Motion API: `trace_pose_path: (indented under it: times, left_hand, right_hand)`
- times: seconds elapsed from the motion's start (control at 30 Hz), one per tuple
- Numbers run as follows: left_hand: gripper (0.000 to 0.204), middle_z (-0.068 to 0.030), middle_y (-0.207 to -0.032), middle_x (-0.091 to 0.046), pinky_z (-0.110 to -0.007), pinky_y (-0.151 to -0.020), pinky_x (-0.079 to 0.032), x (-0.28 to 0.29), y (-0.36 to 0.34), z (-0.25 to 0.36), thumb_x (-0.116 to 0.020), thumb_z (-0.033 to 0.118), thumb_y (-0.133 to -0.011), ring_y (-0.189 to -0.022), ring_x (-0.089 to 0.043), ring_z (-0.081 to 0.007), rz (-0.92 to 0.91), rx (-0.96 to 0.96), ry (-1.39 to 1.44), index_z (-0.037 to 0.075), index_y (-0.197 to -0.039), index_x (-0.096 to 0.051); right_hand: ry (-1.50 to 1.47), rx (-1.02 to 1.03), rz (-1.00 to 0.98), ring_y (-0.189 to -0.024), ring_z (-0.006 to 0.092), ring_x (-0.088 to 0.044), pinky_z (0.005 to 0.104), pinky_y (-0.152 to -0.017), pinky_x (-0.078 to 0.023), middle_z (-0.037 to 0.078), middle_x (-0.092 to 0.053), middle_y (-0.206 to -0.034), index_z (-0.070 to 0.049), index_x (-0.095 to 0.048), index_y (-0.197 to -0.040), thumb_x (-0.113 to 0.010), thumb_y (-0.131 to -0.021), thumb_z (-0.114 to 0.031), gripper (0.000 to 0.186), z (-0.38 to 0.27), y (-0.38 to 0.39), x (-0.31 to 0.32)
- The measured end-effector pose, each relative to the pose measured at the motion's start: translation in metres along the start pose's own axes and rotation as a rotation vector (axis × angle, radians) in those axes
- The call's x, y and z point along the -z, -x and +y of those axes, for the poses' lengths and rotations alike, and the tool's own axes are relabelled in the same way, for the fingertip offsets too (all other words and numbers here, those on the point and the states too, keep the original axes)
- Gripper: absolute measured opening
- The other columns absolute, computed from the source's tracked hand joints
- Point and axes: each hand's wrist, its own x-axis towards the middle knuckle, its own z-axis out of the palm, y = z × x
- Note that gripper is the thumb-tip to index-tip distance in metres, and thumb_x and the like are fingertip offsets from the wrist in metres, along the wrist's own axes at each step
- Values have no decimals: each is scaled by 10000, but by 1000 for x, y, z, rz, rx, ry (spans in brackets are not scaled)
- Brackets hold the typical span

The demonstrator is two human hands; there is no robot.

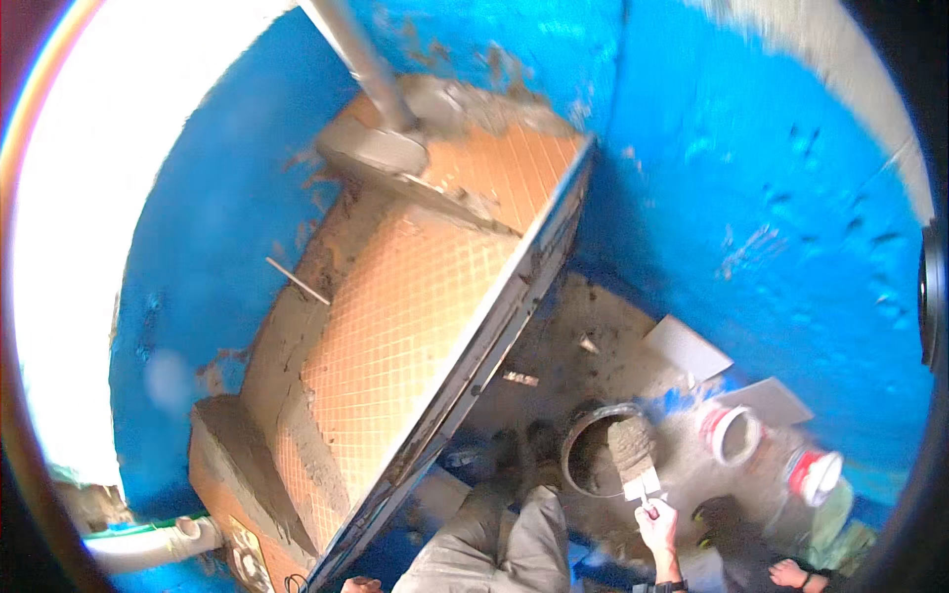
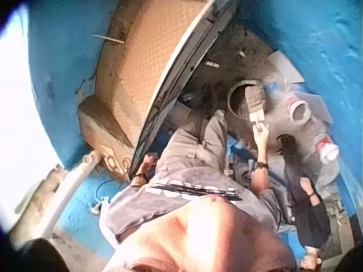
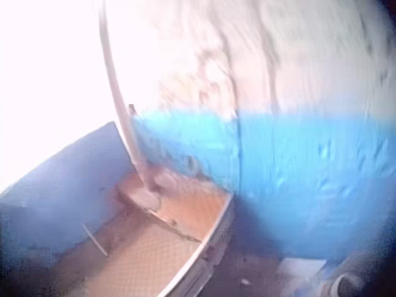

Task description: Applying mortar and installing tiles in a blue-painted niche area.

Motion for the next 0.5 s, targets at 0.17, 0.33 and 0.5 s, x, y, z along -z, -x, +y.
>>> trace_pose_path:
  times: [0.17,0.33,0.5]
  left_hand:
    - [351,-176,-994,-721,-451,-712,-619,7,-19,-46,-656,238,-972,-851,-735,-304,70,-53,174,-57,-1160,-629]
    - [255,-132,-895,-714,-399,-656,-584,-32,-24,-37,-634,209,-978,-776,-704,-256,5,-181,389,-39,-1028,-667]
    - [297,-104,-938,-722,-330,-719,-552,-79,-47,-49,-693,181,-940,-835,-672,-199,171,-179,670,-84,-1072,-688]
  right_hand:
    - [-227,-42,-147,-540,27,-461,231,-467,-370,-59,-542,-678,-23,-668,-917,-621,-985,-123,129,-176,24,33]
    - [-202,252,-191,-575,27,-502,220,-494,-388,-47,-581,-712,-44,-667,-940,-619,-989,-116,100,-335,-5,30]
    - [114,682,52,-638,185,-615,344,-610,-492,100,-655,-726,-18,-680,-922,-702,-913,-157,141,-425,-94,1]
